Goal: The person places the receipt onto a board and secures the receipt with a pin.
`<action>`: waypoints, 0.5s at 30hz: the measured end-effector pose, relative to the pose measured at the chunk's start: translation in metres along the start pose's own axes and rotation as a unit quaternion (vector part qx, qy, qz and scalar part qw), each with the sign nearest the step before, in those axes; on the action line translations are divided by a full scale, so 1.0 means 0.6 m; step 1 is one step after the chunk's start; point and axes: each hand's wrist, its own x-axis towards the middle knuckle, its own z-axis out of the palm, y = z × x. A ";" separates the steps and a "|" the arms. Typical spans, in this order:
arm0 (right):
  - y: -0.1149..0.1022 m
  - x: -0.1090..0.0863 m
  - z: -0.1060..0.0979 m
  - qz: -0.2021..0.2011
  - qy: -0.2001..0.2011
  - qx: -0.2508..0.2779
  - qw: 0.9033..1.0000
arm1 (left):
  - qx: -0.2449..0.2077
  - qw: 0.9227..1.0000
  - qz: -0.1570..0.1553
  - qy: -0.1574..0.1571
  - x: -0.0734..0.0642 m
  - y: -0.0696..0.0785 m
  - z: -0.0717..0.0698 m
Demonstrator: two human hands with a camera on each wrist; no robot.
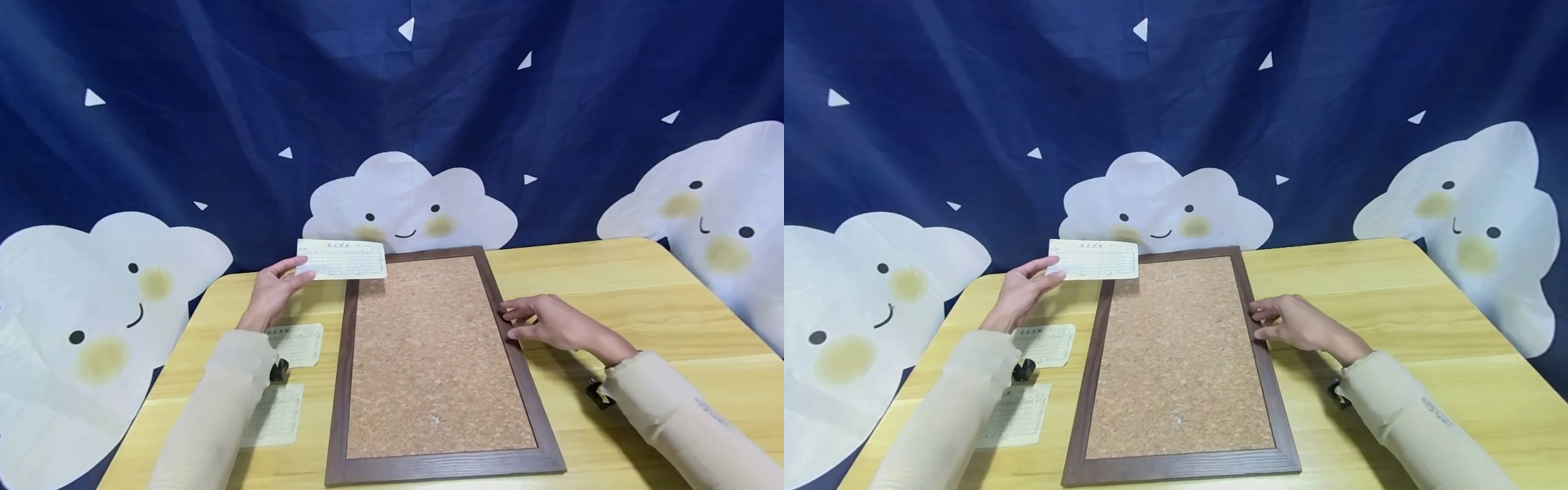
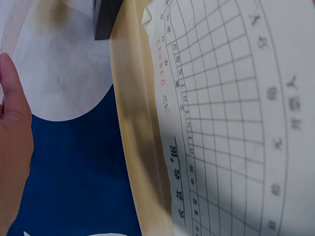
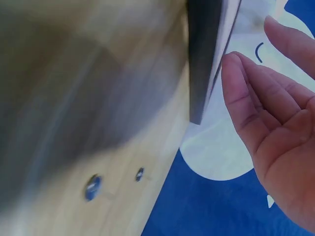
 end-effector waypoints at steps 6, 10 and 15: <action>-0.012 0.037 -0.005 -0.010 0.007 0.007 1.000 | 0.003 1.000 0.005 0.008 -0.005 0.004 0.001; -0.016 0.055 -0.003 -0.010 0.016 0.028 0.999 | -0.011 1.000 0.015 0.010 -0.004 0.006 0.010; -0.021 0.072 0.004 -0.016 0.030 0.057 0.998 | -0.030 0.999 0.018 0.004 -0.001 0.003 0.026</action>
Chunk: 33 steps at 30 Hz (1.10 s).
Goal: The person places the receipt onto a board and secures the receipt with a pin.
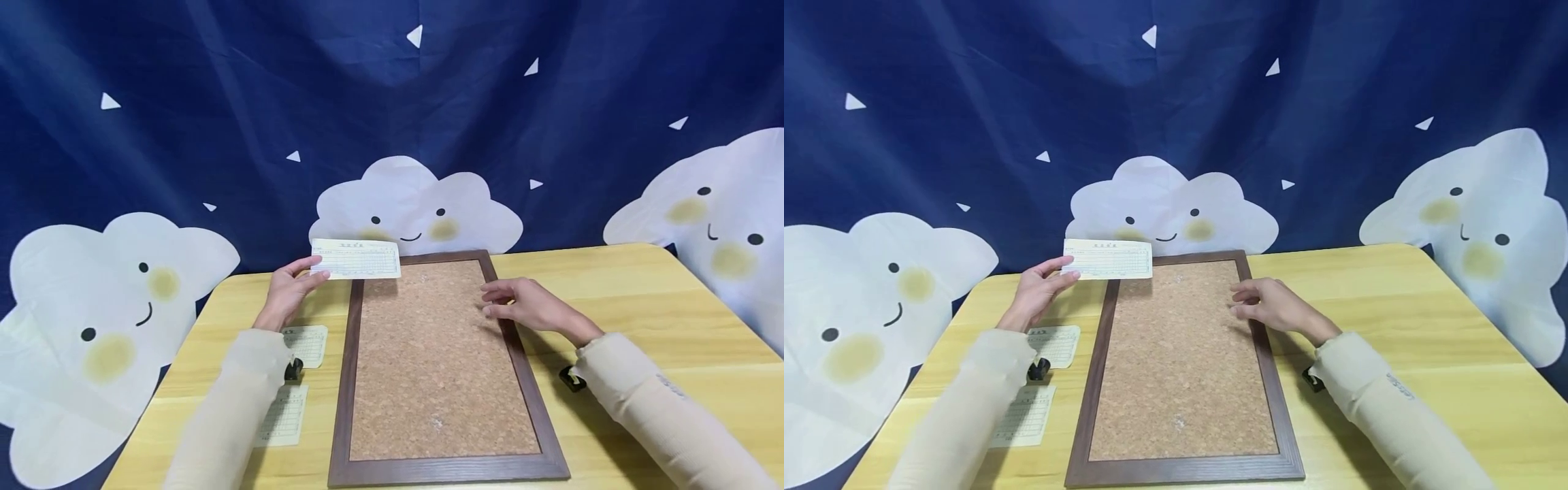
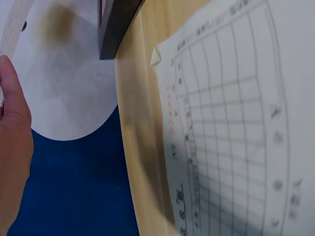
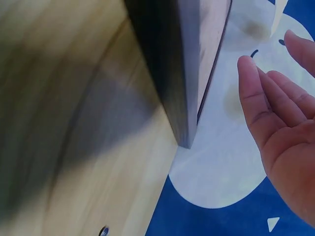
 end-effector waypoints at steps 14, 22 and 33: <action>-0.026 0.060 0.018 -0.013 0.022 0.046 0.999 | -0.021 1.000 -0.002 -0.010 -0.002 -0.007 0.031; -0.044 0.085 0.027 -0.010 0.039 0.038 0.998 | -0.037 0.999 -0.009 -0.011 -0.001 -0.004 0.042; -0.047 0.112 0.039 -0.014 0.061 0.072 0.995 | -0.055 0.998 -0.014 -0.013 -0.001 -0.005 0.054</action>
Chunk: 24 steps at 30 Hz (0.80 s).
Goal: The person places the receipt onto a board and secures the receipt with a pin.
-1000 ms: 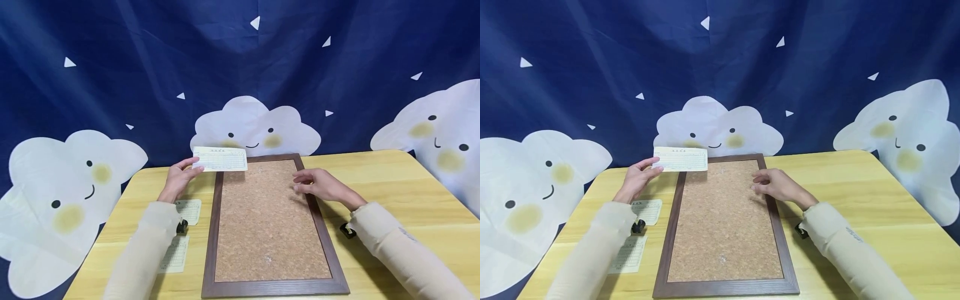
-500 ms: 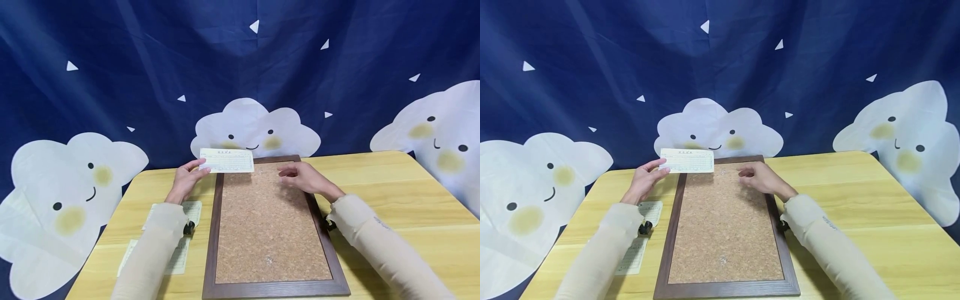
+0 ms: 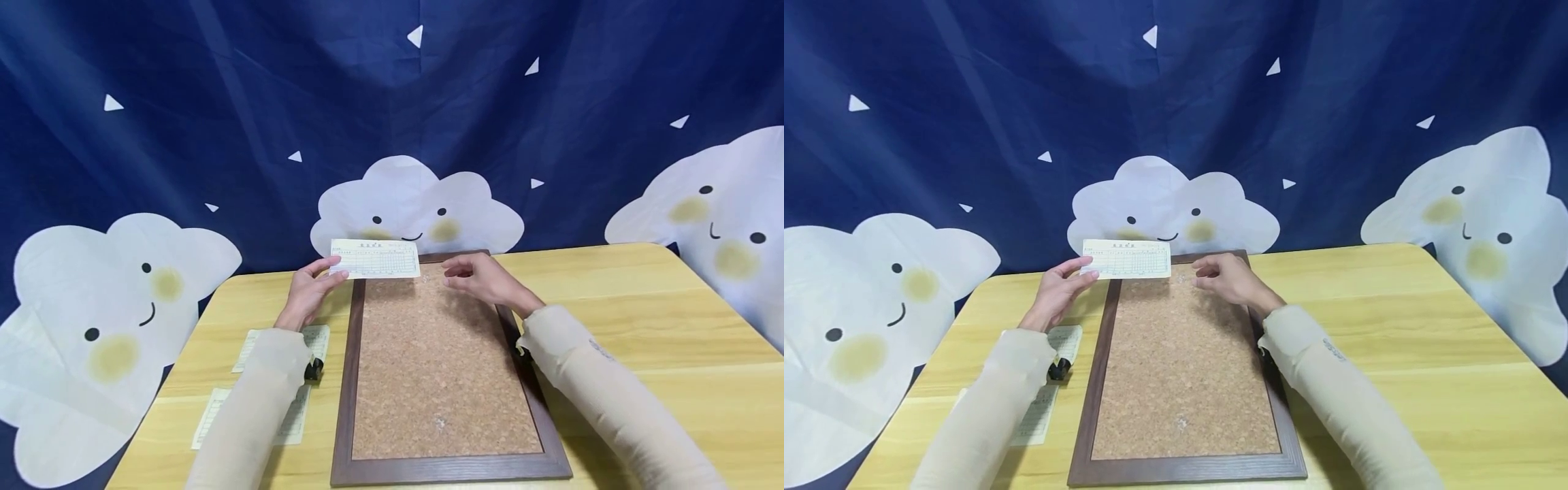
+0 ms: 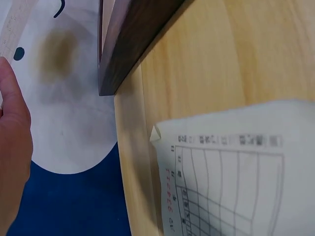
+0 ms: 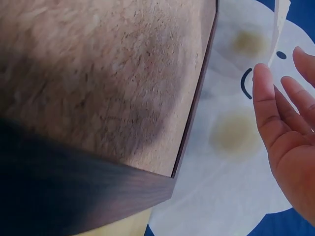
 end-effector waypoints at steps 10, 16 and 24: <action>-0.006 0.025 0.015 0.039 0.034 0.032 0.998 | -0.002 1.000 0.003 -0.014 0.004 -0.001 0.017; -0.003 0.037 0.024 0.064 0.050 0.065 0.995 | -0.011 1.000 0.000 -0.022 0.003 0.002 0.029; -0.005 0.047 0.022 0.093 0.068 0.107 0.988 | -0.023 0.999 -0.005 -0.028 0.004 0.006 0.040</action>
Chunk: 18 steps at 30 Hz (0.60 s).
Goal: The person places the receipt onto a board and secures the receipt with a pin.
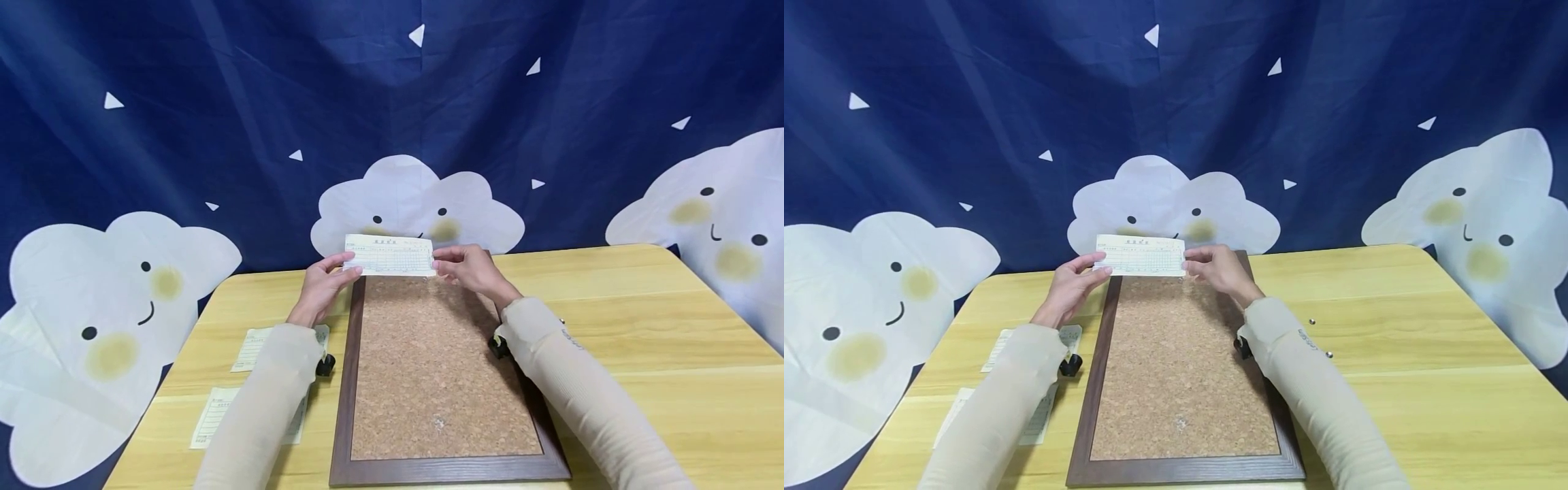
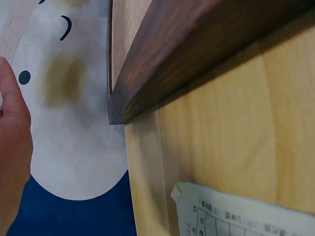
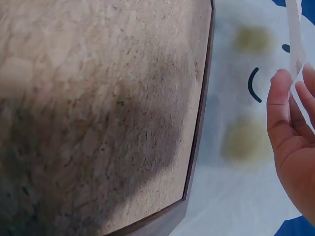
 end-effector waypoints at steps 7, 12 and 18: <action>-0.003 0.006 -0.003 0.013 0.009 0.019 1.000 | 0.011 1.000 0.002 -0.006 0.003 0.000 0.010; -0.002 0.007 -0.006 0.005 0.015 -0.001 1.000 | 0.029 0.999 0.008 -0.015 0.005 0.000 0.018; 0.004 0.006 -0.012 -0.002 0.029 -0.037 0.999 | 0.008 1.000 0.012 -0.018 0.012 -0.005 0.031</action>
